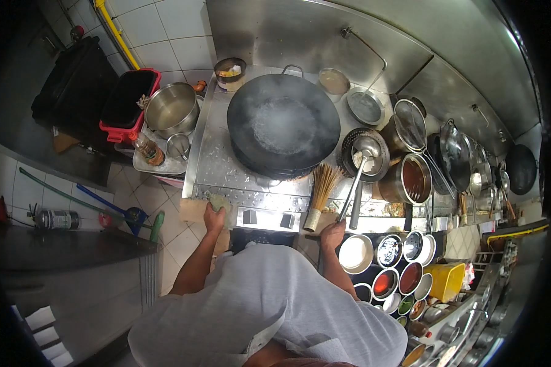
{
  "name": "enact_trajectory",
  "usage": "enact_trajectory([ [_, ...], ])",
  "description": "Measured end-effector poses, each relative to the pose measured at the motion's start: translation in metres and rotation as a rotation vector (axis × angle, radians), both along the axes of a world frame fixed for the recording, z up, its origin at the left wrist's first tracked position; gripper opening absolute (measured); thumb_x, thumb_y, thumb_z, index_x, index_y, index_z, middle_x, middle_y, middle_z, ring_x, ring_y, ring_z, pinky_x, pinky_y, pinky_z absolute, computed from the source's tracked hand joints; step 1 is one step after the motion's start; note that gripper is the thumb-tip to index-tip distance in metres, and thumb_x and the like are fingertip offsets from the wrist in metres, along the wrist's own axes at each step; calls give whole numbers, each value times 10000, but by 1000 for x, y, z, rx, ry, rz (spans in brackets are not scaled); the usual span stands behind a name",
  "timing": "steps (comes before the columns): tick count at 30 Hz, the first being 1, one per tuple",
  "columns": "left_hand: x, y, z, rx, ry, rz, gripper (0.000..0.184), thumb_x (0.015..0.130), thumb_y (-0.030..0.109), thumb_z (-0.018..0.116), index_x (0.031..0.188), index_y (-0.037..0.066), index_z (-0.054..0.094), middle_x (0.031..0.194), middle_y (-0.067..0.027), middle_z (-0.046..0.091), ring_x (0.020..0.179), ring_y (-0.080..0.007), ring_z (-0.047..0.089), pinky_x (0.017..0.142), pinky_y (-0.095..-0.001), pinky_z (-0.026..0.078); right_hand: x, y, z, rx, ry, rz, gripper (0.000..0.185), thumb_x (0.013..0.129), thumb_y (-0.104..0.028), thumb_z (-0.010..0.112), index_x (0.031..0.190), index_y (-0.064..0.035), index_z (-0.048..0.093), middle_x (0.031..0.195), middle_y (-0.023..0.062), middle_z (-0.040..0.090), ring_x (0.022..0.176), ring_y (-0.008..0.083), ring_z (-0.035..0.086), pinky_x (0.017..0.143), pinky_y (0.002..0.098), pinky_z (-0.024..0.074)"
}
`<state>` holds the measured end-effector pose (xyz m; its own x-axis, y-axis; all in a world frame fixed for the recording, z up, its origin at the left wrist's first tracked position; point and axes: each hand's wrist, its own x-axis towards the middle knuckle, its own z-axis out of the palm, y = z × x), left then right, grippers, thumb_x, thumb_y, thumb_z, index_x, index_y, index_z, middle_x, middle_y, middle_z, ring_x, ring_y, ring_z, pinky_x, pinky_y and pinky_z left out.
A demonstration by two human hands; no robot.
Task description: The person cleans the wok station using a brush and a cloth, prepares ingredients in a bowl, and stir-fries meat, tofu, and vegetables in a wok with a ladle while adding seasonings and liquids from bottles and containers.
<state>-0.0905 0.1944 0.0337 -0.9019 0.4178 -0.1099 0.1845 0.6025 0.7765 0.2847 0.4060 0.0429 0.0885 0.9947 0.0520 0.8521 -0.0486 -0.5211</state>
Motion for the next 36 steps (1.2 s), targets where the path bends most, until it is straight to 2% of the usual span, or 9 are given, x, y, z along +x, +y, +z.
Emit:
enact_trajectory([
  [10,-2,-1,-6,10,5,-12,435,752,224,681,1102,-17,587,1015,-264,676,972,-451,646,855,-482,502,-1,0,0,37,-51,1,423,902,-56,502,1284,122,473,1212,308,569,1139,453,551,986,479,450],
  [26,2,1,5,16,7,0,438,756,227,663,1113,-16,588,1011,-254,680,968,-444,650,849,-471,504,-1,0,0,4,-28,3,420,911,-74,466,1281,125,468,1212,322,556,1130,472,535,989,497,431],
  [28,2,2,6,-2,24,12,441,755,226,663,1116,-17,588,1016,-254,679,974,-442,649,852,-469,503,2,2,-11,97,-22,0,341,931,-119,477,1203,87,482,1091,316,588,1023,491,569,893,521,452],
  [31,2,1,6,7,8,3,446,754,226,662,1119,-18,584,1024,-257,676,984,-444,645,859,-471,500,3,1,-11,94,-29,13,342,934,-123,472,1206,85,477,1085,317,588,1015,492,571,880,523,457],
  [32,1,0,4,13,6,1,451,752,227,664,1123,-16,583,1028,-257,675,985,-445,643,861,-473,500,2,1,-10,94,-28,13,342,934,-123,472,1206,85,477,1085,317,588,1015,492,571,880,523,457],
  [34,0,0,-1,18,5,-3,455,751,228,665,1127,-15,582,1031,-256,674,985,-447,642,863,-476,499,2,1,-7,25,-24,-2,395,915,-64,469,1264,119,483,1172,313,575,1096,467,555,962,498,446],
  [36,-2,0,-5,-5,-13,-8,463,748,230,670,1133,-11,582,1036,-256,673,988,-450,639,868,-482,498,-1,2,-4,25,-40,-15,387,914,-62,469,1257,118,487,1160,311,579,1085,465,561,951,496,452],
])
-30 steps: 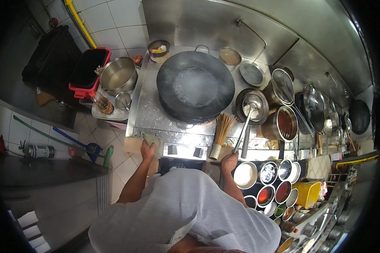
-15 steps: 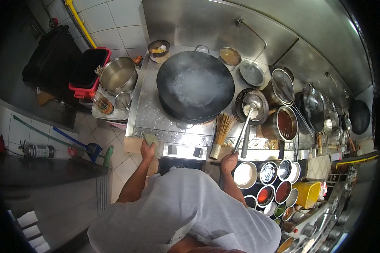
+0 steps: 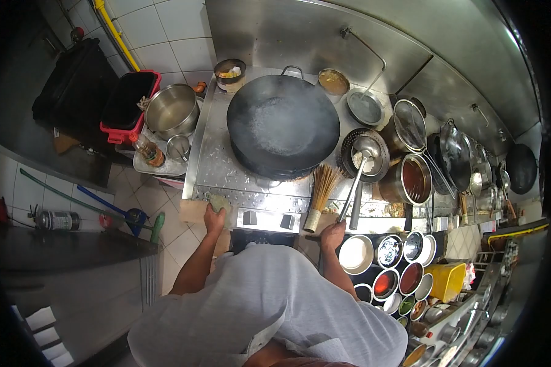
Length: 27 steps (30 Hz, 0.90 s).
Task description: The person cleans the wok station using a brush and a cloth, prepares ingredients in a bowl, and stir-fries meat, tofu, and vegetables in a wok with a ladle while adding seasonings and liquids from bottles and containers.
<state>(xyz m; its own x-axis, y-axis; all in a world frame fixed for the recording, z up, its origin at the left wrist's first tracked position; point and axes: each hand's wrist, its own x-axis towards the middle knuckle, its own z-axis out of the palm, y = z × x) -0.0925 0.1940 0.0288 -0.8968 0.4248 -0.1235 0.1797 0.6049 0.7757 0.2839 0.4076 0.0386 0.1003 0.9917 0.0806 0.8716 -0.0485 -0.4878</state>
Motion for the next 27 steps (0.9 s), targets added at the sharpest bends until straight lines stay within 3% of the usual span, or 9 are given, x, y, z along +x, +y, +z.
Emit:
enact_trajectory([
  [17,1,-2,-2,15,20,-6,465,758,223,675,1141,-24,581,1039,-268,669,990,-452,640,868,-485,498,-1,0,4,-27,-28,1,411,909,-66,461,1270,130,475,1204,314,571,1119,459,554,990,482,444],
  [27,-1,-2,-8,37,4,-12,446,760,225,672,1119,-25,583,1028,-264,668,981,-450,640,861,-483,498,0,-2,3,25,-36,23,409,903,-67,474,1267,120,473,1156,307,579,1075,462,560,949,493,452],
])
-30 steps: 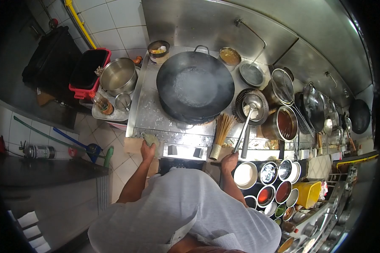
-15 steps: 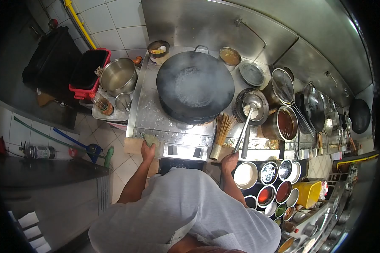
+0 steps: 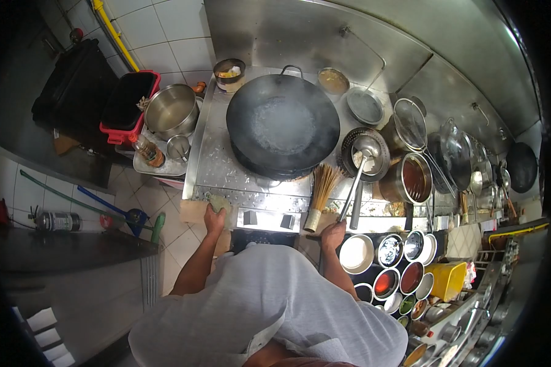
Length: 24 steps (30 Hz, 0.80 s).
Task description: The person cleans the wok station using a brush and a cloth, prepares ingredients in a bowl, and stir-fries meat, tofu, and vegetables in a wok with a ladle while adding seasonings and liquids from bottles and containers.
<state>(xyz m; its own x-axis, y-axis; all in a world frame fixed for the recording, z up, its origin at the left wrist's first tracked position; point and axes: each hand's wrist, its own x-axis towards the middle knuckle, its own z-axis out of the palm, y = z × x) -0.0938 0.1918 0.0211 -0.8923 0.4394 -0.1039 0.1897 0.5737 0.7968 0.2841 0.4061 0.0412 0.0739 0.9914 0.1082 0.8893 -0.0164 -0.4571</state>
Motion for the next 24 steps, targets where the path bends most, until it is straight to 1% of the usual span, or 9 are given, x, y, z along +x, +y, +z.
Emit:
enact_trajectory([
  [7,3,3,10,-20,4,13,418,761,217,665,1098,-17,586,1021,-255,672,969,-441,646,852,-478,501,-1,0,3,-14,29,-9,410,897,-67,470,1258,128,480,1168,317,576,1085,469,558,960,496,448],
  [11,3,3,11,-11,-6,18,408,761,216,663,1092,-11,590,1014,-247,676,964,-434,649,849,-473,503,0,1,0,-38,31,-16,415,898,-71,467,1259,132,483,1188,319,573,1107,468,553,980,493,442],
  [13,3,3,10,-5,-13,20,408,760,216,663,1092,-10,591,1013,-245,677,963,-432,650,848,-473,503,2,1,-7,-8,19,-17,422,896,-67,476,1269,130,478,1199,314,573,1119,461,553,992,485,440],
  [16,1,2,7,-15,-19,8,411,760,217,663,1096,-9,591,1014,-244,678,965,-432,650,848,-473,504,1,1,-3,-16,13,-17,424,894,-60,485,1274,127,476,1204,309,574,1121,456,556,994,480,444],
  [24,1,1,5,20,-36,6,424,761,219,669,1106,-13,586,1019,-251,678,973,-435,649,853,-472,503,0,1,-4,1,24,-21,393,900,-55,472,1254,115,490,1166,303,584,1082,460,566,950,491,457],
])
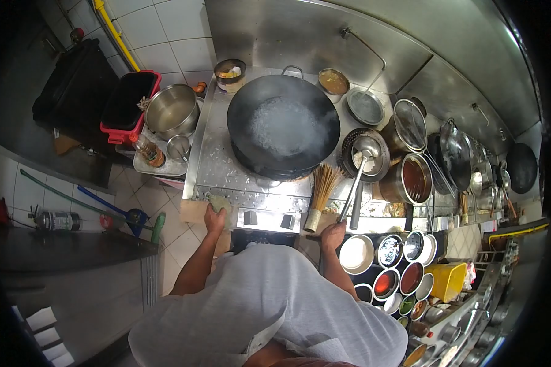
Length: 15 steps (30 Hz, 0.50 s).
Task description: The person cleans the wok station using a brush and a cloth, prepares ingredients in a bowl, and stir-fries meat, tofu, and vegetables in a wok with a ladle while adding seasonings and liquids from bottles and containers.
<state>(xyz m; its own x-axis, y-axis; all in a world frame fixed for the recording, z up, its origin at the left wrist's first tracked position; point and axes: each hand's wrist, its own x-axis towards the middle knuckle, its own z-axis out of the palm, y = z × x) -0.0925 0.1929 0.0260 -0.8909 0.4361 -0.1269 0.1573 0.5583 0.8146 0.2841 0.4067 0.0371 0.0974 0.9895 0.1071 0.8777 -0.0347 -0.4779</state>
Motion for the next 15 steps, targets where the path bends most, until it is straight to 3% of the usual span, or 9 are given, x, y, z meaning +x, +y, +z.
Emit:
enact_trajectory([
  [15,1,1,5,-37,20,10,437,757,223,677,1113,-12,584,1013,-245,683,964,-430,656,846,-468,509,-1,-1,8,-9,34,6,391,912,-72,476,1248,128,498,1165,316,582,1084,471,560,954,493,451],
])
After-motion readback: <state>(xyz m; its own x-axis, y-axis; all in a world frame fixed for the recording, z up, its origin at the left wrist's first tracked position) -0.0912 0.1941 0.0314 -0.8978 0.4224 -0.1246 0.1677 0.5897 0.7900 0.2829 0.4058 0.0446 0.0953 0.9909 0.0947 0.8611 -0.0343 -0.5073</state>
